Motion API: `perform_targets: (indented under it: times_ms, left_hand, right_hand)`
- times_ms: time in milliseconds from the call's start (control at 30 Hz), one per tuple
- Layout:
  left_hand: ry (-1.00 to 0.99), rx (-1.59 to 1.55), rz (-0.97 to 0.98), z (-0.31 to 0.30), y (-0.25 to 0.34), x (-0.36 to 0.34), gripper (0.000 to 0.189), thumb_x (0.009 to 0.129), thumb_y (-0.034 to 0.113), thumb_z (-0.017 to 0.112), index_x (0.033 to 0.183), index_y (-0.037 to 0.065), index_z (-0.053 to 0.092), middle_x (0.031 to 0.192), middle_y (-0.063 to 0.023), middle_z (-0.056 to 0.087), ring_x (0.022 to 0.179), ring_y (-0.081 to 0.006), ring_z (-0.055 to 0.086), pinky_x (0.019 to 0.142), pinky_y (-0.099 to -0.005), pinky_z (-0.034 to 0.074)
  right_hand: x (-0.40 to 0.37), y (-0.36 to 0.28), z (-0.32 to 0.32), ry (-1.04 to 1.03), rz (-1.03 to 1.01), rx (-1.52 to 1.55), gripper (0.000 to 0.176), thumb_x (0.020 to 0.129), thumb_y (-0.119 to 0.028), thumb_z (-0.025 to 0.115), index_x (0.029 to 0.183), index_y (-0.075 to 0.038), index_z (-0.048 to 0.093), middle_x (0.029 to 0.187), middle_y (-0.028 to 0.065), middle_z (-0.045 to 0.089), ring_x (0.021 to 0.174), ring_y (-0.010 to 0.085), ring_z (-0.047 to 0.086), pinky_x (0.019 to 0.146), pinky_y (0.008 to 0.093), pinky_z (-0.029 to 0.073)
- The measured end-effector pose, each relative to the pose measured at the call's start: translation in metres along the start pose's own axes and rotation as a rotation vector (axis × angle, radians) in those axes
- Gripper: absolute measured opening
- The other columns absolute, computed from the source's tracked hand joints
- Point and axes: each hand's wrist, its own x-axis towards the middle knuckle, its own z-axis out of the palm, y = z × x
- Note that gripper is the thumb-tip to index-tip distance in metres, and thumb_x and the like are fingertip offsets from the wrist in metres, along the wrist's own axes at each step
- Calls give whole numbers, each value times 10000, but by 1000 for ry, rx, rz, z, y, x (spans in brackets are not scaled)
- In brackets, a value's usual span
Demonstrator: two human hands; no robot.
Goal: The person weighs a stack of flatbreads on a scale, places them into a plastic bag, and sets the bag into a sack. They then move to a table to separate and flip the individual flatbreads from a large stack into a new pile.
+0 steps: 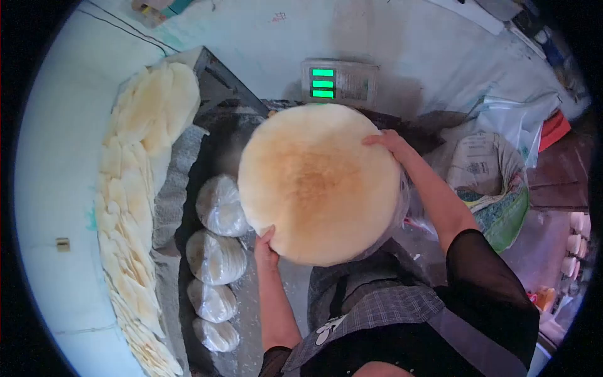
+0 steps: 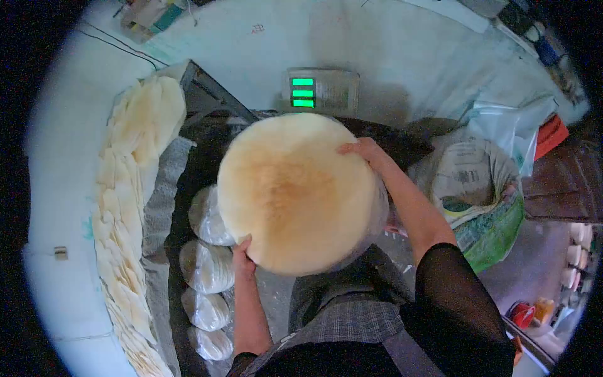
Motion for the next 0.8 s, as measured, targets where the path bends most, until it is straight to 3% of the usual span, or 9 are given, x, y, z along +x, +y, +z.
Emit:
perform_targets:
  times_ms: [200,300,400,433,500,567,633,733,800]
  left_hand:
    - [58,48,-13,23,3,-32,511,730,-7,594,1194,20,383,1103,-108,514,1003,-253,518,851,-376,445]
    - [39,141,-64,14,-16,-25,559,729,40,632,1215,40,356,1124,-111,505,997,-224,518,844,-353,443]
    - [123,516,-137,14,32,-25,612,713,126,673,1211,0,340,1134,-142,496,1010,-227,508,867,-337,416]
    - [172,652,-166,12,53,-21,627,710,139,677,1213,-12,333,1139,-149,492,1016,-230,504,870,-334,410]
    - [179,765,255,-1,76,11,689,695,151,685,1237,-26,297,1127,-167,500,1010,-242,508,867,-331,405]
    - [88,997,399,1,80,74,686,694,156,684,1242,-24,312,1109,-162,517,1005,-241,513,853,-330,413]
    - [-188,837,5,69,108,90,650,687,167,686,1219,-19,361,1088,-147,534,989,-239,527,842,-334,426]
    - [-377,543,-283,74,95,124,612,674,163,687,1187,-15,406,1081,-132,541,963,-240,543,825,-337,441]
    - [-393,493,-312,76,92,124,603,667,150,682,1181,-13,412,1072,-132,544,946,-241,550,815,-340,448]
  right_hand:
    - [-12,-11,-3,99,-19,5,511,607,-197,729,1005,58,536,908,133,594,755,188,600,666,322,492]
    - [15,1,-16,-17,64,-23,631,612,-197,729,1124,40,446,998,131,564,834,205,583,709,333,484]
    - [-5,-15,-17,-25,55,-57,799,604,-192,730,1252,11,309,1166,151,472,1018,248,510,848,343,421]
    - [-14,-15,-20,96,-99,-155,856,590,-220,746,1268,18,280,1193,171,446,1050,261,485,870,352,404]
    - [-49,13,-30,340,-390,-345,973,562,-277,776,1299,32,222,1247,212,394,1115,286,435,914,369,369]
    - [-85,54,-27,366,-352,-229,1021,581,-260,765,1333,9,129,1313,217,307,1183,305,361,958,375,317]
    - [-113,76,8,417,-195,181,846,611,-240,738,1284,-4,283,1227,190,421,1106,289,442,917,368,364]
    - [-118,80,32,392,-37,617,610,649,-255,691,1156,-18,447,1094,144,521,979,240,519,829,350,426]
    - [-99,96,21,415,73,655,504,666,-289,659,1072,-35,503,998,117,556,893,211,543,764,339,448]
